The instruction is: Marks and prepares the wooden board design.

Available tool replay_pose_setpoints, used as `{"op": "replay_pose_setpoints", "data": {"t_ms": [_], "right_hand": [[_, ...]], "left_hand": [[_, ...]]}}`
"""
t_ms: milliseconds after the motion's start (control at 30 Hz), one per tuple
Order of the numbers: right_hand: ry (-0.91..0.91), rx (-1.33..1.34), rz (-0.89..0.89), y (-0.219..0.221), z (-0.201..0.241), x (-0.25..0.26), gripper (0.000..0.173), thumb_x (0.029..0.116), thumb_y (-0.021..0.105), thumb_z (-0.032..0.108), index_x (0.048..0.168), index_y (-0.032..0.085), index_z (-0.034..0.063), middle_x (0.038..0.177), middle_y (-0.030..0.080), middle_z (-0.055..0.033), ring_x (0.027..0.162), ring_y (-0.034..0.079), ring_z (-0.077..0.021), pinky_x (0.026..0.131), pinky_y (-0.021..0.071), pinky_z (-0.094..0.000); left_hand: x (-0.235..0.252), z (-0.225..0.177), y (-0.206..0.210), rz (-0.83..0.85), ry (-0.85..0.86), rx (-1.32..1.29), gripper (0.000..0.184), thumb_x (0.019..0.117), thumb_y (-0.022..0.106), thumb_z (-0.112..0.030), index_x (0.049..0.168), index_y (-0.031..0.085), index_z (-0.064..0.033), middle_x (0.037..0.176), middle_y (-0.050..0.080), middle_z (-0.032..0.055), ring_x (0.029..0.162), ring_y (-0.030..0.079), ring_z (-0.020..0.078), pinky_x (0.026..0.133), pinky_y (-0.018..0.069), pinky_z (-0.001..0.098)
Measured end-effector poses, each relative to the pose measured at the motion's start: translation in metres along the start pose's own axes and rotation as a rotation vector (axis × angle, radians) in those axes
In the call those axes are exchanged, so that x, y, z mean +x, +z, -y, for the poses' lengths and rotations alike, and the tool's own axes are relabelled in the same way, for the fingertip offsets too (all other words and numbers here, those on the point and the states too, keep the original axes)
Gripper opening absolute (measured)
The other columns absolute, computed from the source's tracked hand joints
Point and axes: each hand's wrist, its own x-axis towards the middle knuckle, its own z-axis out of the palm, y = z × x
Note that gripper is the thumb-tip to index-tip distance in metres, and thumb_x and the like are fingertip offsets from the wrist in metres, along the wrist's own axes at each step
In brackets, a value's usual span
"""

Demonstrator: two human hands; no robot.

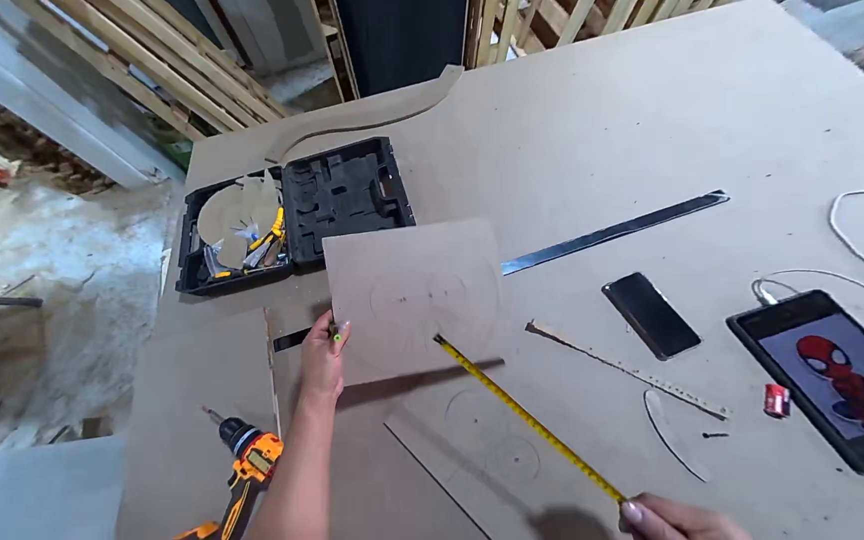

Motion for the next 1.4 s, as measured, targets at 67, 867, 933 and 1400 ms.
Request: {"op": "replay_pose_setpoints", "data": {"t_ms": [67,867,933,1400], "right_hand": [[-0.02,-0.155,-0.011,0.0,0.022,0.024,0.048,0.1041,0.051,0.052,0.094,0.077,0.0144,0.076,0.072,-0.0016,0.065,0.067,-0.0152,0.06,0.0558,-0.0453],[-0.173,-0.692,-0.401,0.005,0.065,0.058,0.065,0.0957,0.033,0.078,0.064,0.061,0.0286,0.055,0.054,0.008,0.052,0.057,-0.0129,0.044,0.0426,-0.0428],[-0.173,-0.687,-0.395,0.009,0.064,0.056,0.065,0.0961,0.033,0.077,0.064,0.062,0.0287,0.056,0.055,0.0084,0.052,0.057,-0.0123,0.045,0.0427,-0.0425],[-0.127,-0.705,-0.424,0.01,0.072,0.06,0.067,0.0976,0.034,0.075,0.063,0.058,0.0236,0.056,0.054,0.0034,0.054,0.059,-0.0178,0.046,0.0435,-0.0454]], "left_hand": [[-0.033,-0.019,-0.025,0.125,-0.026,0.094,0.034,0.1016,0.065,-0.013,0.135,0.064,-0.0106,0.128,0.069,0.005,0.113,0.065,0.0143,0.099,0.0539,0.0377],[-0.119,-0.071,-0.061,0.309,0.066,0.089,0.053,0.0988,0.064,-0.004,0.148,0.06,-0.0217,0.135,0.066,0.0024,0.095,0.065,0.0127,0.082,0.0553,0.0273],[-0.118,-0.07,-0.059,0.285,0.066,0.086,0.052,0.0985,0.065,-0.005,0.148,0.06,-0.0219,0.126,0.068,0.0037,0.09,0.063,0.0125,0.078,0.0541,0.0265],[-0.119,-0.072,-0.057,0.28,0.064,0.079,0.052,0.0987,0.063,-0.004,0.148,0.06,-0.0217,0.122,0.068,0.0059,0.089,0.063,0.014,0.077,0.0546,0.0282]]}}
